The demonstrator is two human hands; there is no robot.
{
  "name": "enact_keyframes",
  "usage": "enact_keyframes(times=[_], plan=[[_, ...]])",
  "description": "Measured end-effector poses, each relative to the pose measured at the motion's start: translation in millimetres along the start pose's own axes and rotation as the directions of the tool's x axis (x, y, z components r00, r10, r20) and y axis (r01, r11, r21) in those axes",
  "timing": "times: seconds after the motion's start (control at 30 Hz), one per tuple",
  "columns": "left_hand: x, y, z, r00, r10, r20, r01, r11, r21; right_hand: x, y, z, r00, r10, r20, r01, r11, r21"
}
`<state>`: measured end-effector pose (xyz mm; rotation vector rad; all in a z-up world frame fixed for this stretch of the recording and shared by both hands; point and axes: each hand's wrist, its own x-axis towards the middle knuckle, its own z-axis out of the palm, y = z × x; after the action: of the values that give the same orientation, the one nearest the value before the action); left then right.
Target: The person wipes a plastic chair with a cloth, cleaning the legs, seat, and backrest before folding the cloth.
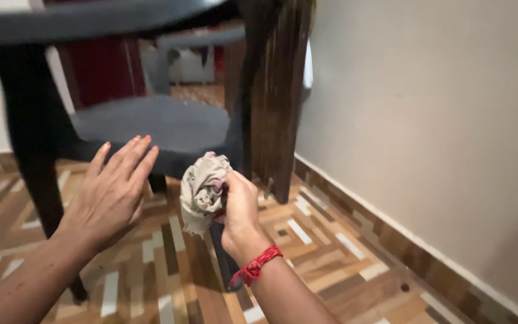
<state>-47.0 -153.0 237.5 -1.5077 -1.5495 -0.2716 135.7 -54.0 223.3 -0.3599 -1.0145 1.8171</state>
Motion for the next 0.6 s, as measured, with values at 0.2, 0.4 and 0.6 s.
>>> enact_keyframes(times=[0.2, 0.4, 0.6], plan=[[21.0, -36.1, -60.5, 0.982, -0.1, -0.159, 0.11, 0.992, 0.061, -6.5, -37.6, 71.1, 0.961, -0.23, 0.154, 0.242, 0.968, -0.064], [48.3, -83.6, -74.7, 0.908, -0.224, -0.354, 0.219, 0.974, -0.054, -12.0, -78.2, 119.6, 0.833, -0.541, 0.119, 0.529, 0.713, -0.46], [68.7, -123.9, -50.4, 0.916, -0.4, 0.026, 0.401, 0.916, -0.02, 10.6, -97.5, 147.2, 0.617, -0.757, 0.217, 0.719, 0.429, -0.547]])
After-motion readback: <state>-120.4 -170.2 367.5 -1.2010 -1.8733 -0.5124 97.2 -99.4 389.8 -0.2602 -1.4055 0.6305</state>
